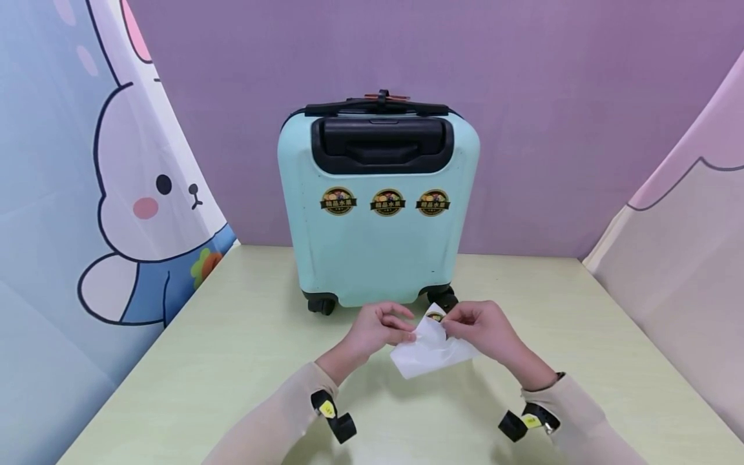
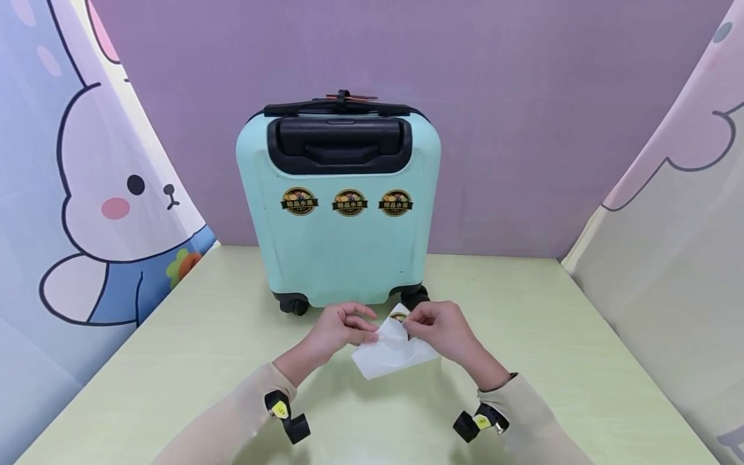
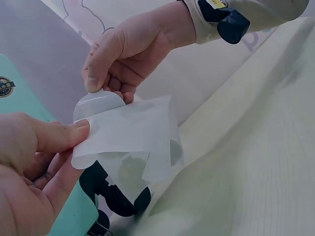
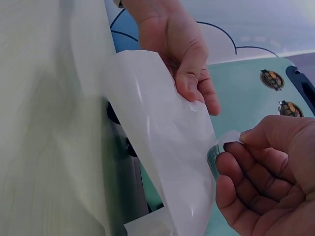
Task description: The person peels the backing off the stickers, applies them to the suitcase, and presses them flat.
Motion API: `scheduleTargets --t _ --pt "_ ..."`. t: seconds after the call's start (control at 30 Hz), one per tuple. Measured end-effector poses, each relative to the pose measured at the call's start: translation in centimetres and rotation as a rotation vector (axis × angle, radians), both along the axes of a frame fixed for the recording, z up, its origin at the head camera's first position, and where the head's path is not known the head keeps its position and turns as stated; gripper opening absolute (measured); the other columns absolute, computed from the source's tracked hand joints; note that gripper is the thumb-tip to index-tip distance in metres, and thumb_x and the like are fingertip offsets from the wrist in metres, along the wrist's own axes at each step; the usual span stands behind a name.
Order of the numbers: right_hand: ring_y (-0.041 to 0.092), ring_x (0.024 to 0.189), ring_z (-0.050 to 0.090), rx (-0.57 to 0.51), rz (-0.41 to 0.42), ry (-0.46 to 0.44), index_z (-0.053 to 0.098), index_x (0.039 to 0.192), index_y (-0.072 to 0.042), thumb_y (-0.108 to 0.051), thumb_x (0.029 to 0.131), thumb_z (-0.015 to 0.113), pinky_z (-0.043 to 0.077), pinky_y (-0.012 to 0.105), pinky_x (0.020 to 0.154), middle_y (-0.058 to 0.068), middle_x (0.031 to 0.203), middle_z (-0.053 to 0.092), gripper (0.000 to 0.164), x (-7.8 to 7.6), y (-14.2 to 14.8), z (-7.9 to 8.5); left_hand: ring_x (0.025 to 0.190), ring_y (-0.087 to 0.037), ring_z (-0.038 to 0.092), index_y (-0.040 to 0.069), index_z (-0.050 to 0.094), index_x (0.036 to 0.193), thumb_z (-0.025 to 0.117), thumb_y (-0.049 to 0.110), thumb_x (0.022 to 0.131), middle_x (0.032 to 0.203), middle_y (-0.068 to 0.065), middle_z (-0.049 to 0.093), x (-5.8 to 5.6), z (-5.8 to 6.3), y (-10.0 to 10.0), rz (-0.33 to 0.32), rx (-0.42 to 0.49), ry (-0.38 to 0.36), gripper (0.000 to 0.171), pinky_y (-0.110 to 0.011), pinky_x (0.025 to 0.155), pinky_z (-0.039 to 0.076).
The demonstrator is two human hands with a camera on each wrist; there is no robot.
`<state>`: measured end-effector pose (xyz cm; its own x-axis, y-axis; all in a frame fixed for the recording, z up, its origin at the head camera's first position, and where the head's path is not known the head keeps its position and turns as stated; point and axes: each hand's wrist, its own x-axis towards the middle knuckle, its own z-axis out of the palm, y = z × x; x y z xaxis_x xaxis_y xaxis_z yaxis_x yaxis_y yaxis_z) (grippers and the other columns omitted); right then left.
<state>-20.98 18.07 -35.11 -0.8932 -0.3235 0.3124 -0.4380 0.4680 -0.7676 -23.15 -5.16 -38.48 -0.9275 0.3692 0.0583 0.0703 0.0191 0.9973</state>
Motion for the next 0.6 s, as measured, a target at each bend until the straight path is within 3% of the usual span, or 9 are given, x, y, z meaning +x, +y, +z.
scheduleTargets --t 0.13,0.6 --pt "0.009 0.062 0.059 -0.048 0.005 -0.066 0.074 0.085 0.002 -0.002 0.088 0.073 0.050 0.022 0.059 0.005 0.072 0.069 0.006 -0.29 0.24 -0.08 0.084 -0.019 0.073 -0.010 0.065 0.113 0.076 -0.010 0.081 0.092 -0.015 0.075 -0.06 -0.09 -0.09 -0.002 -0.002 0.002 0.034 -0.029 0.070 0.060" --pt "0.016 0.068 0.064 -0.125 -0.012 -0.174 0.071 0.090 0.009 0.001 0.091 0.068 0.059 0.033 0.068 0.011 0.077 0.070 0.009 -0.79 0.98 -0.08 0.083 -0.020 0.072 -0.009 0.066 0.112 0.077 -0.009 0.080 0.091 -0.013 0.075 -0.30 -0.66 -0.49 0.013 -0.024 -0.015 0.034 -0.032 0.069 0.061"
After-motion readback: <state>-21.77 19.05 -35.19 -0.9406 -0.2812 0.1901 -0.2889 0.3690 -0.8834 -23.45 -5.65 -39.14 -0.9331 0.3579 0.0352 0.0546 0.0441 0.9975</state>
